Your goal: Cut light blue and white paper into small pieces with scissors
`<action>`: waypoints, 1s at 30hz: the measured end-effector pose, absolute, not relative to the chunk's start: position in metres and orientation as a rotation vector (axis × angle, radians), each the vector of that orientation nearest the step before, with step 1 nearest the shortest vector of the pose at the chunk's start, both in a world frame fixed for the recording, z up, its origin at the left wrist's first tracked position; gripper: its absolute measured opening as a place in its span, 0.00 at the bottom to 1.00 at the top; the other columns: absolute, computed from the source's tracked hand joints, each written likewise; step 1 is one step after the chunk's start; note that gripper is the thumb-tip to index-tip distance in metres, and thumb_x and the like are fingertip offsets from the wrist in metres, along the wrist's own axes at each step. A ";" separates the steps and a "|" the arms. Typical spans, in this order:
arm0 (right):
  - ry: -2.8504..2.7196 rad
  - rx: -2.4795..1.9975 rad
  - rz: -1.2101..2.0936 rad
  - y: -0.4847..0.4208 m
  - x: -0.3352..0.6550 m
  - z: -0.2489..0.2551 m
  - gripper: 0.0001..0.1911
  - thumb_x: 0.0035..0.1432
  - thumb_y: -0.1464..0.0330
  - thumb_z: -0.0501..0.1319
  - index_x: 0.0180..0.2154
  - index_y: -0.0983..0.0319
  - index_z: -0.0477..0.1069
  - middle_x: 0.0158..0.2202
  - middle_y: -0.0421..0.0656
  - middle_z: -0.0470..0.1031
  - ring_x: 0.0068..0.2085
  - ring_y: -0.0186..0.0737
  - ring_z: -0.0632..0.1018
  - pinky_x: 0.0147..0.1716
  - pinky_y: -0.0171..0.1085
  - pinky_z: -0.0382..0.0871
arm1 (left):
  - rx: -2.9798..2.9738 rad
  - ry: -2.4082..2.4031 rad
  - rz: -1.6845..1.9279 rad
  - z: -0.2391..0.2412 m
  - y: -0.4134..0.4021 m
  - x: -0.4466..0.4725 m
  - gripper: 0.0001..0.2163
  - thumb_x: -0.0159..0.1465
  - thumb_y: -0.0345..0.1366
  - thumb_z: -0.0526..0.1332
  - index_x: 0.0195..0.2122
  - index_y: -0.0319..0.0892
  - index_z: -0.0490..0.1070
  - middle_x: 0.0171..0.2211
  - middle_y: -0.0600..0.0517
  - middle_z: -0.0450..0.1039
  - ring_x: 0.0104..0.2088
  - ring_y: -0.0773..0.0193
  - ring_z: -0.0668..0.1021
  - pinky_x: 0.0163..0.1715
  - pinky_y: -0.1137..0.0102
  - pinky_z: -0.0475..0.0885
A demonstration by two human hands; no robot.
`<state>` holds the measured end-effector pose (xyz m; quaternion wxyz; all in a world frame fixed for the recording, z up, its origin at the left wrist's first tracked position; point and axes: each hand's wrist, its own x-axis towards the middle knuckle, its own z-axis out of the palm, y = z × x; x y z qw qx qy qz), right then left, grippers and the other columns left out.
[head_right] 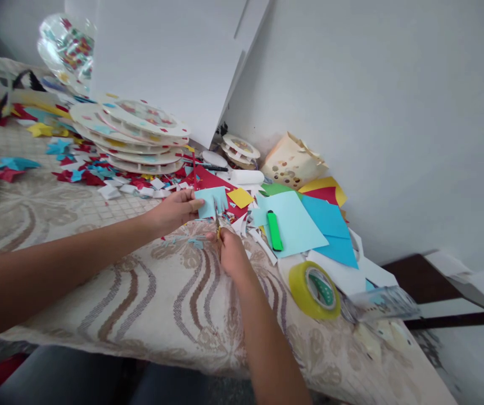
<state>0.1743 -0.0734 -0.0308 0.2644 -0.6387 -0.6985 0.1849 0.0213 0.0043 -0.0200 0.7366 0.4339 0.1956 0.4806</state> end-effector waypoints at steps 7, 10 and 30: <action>-1.846 -1.739 0.539 -0.072 0.175 -0.032 0.18 0.55 0.54 0.50 0.22 0.60 0.57 0.16 0.37 0.60 0.22 0.35 0.63 0.22 0.33 0.53 | 0.951 0.458 1.058 -0.020 0.004 0.021 0.11 0.49 0.29 0.64 0.22 0.38 0.58 0.20 0.57 0.64 0.22 0.73 0.70 0.31 0.71 0.67; -1.841 -1.751 0.564 -0.072 0.174 -0.032 0.16 0.55 0.55 0.50 0.24 0.60 0.60 0.16 0.37 0.60 0.21 0.35 0.63 0.23 0.33 0.53 | 0.951 0.456 1.061 -0.021 0.004 0.021 0.11 0.50 0.29 0.63 0.22 0.38 0.58 0.20 0.57 0.64 0.23 0.73 0.70 0.30 0.72 0.67; -1.933 -1.658 0.513 -0.076 0.175 -0.032 0.24 0.58 0.49 0.42 0.24 0.61 0.55 0.19 0.37 0.58 0.24 0.33 0.62 0.24 0.32 0.54 | 0.980 0.439 1.118 -0.013 0.005 0.015 0.11 0.50 0.30 0.62 0.23 0.39 0.56 0.21 0.58 0.62 0.23 0.74 0.69 0.30 0.72 0.66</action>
